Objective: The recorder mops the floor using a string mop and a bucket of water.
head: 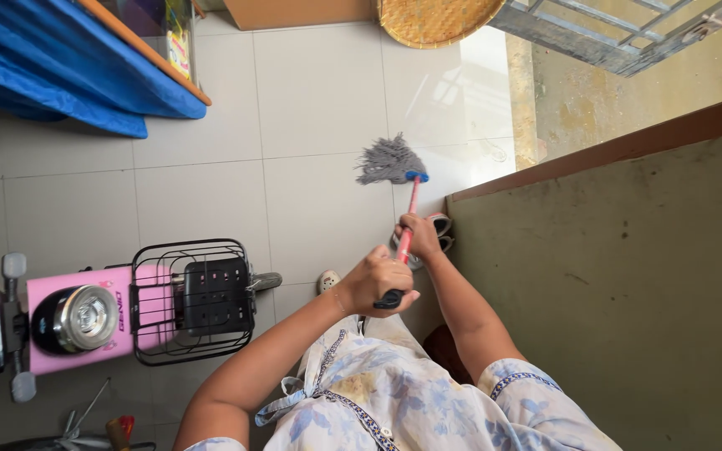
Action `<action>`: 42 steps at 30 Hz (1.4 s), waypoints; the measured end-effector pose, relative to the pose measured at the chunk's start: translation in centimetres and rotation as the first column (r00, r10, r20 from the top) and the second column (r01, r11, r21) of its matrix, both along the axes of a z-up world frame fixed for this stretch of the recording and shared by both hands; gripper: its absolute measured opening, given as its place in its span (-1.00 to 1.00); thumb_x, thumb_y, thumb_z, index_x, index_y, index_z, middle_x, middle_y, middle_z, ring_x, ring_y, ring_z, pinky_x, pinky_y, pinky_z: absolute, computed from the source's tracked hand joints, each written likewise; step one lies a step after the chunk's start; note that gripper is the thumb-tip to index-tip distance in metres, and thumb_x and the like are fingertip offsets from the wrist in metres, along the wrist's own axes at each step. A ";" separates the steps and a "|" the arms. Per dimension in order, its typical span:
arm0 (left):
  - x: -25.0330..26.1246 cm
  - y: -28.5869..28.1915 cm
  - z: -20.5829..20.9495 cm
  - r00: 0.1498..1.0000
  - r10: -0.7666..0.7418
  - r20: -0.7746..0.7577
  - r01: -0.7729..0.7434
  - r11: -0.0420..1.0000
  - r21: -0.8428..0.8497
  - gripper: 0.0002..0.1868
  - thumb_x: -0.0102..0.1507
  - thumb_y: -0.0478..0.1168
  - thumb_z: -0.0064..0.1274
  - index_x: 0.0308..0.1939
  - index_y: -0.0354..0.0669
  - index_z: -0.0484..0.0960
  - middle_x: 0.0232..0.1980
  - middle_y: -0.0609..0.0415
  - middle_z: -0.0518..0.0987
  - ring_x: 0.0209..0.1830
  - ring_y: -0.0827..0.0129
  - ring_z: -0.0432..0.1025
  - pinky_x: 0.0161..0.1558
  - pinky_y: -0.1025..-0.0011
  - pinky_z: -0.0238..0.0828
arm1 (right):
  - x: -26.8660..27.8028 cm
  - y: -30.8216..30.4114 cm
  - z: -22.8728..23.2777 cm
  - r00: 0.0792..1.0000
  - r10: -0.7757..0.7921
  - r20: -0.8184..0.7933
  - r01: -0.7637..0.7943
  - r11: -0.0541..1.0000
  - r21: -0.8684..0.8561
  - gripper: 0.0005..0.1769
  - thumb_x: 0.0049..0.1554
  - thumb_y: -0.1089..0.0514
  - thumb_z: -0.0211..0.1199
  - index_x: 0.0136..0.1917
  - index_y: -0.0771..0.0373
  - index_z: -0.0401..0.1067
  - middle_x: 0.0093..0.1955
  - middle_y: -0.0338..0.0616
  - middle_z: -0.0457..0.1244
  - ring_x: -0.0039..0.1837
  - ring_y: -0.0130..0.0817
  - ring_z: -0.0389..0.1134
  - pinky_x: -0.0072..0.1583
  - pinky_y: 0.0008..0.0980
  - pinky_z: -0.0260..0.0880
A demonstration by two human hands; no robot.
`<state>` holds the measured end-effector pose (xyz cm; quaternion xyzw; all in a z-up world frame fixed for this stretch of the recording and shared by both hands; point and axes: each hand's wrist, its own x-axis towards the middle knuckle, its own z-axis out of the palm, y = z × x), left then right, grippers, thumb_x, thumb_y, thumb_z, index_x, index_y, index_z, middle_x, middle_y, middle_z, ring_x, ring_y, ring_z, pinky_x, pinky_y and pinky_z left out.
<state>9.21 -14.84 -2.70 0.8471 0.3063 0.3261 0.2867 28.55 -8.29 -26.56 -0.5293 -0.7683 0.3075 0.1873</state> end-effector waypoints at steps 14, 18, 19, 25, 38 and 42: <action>-1.5 5.7 -4.8 0.871 0.222 0.438 -0.026 0.911 -0.411 -0.87 0.19 -0.43 0.19 -0.42 -0.29 0.56 -0.26 -0.06 0.64 -0.19 0.15 0.57 -0.03 0.20 0.51 | 6.5 9.1 -2.2 0.968 -0.013 0.252 -0.051 0.968 0.245 -0.88 -0.08 0.05 0.34 -0.27 0.09 0.52 -0.28 -0.11 0.36 -0.12 -0.13 0.39 0.19 -0.02 0.16; -4.4 6.1 1.6 0.855 0.213 0.474 -0.008 0.918 -0.398 -0.79 0.25 -0.48 0.12 -0.46 -0.28 0.47 -0.40 0.02 0.55 -0.27 0.21 0.52 0.03 0.22 0.52 | 1.5 9.6 2.8 0.988 -0.077 0.136 0.021 0.928 0.372 -0.89 -0.04 0.10 0.33 -0.32 0.12 0.45 -0.31 -0.13 0.34 -0.12 -0.13 0.37 0.14 -0.05 0.18; -4.9 5.9 2.7 0.872 0.220 0.437 -0.019 0.909 -0.417 -0.77 0.24 -0.48 0.12 -0.47 -0.28 0.44 -0.42 0.03 0.52 -0.30 0.22 0.50 -0.04 0.25 0.48 | 0.3 9.7 3.1 0.992 -0.088 0.091 0.048 0.926 0.375 -0.86 -0.02 0.12 0.33 -0.35 0.13 0.42 -0.33 -0.13 0.33 -0.12 -0.10 0.36 0.09 -0.07 0.19; -6.1 1.2 5.7 0.939 0.249 0.239 -0.175 0.941 -0.291 -0.76 0.19 -0.37 0.12 -0.52 -0.20 0.40 -0.45 0.05 0.47 -0.38 0.20 0.44 -0.19 0.26 0.31 | -6.2 6.7 2.0 0.999 -0.010 -0.047 0.022 0.964 0.265 -0.81 0.02 0.13 0.32 -0.34 0.17 0.36 -0.32 -0.09 0.32 -0.12 -0.04 0.35 0.01 -0.05 0.20; -7.5 -16.1 7.2 0.805 0.585 -0.096 -0.593 0.791 -0.152 -0.73 0.12 -0.27 0.17 -0.61 -0.11 0.42 -0.56 0.10 0.45 -0.56 0.13 0.33 -0.35 0.23 0.11 | -21.2 -10.0 1.0 0.872 0.384 -0.302 -0.450 0.873 -0.189 -0.85 0.07 0.10 0.26 -0.10 0.16 0.43 -0.17 -0.17 0.38 -0.06 -0.11 0.45 0.17 0.01 0.30; -10.0 -19.7 8.9 0.801 0.594 -0.078 -0.599 0.797 -0.080 -0.69 0.13 -0.27 0.20 -0.62 -0.12 0.40 -0.58 0.09 0.41 -0.56 0.11 0.31 -0.35 0.23 0.11 | -23.3 -15.2 0.3 0.759 0.559 -0.334 -0.584 0.811 0.033 -0.84 0.03 0.11 0.34 -0.18 0.22 0.44 -0.22 -0.11 0.38 -0.07 -0.07 0.44 0.24 0.12 0.16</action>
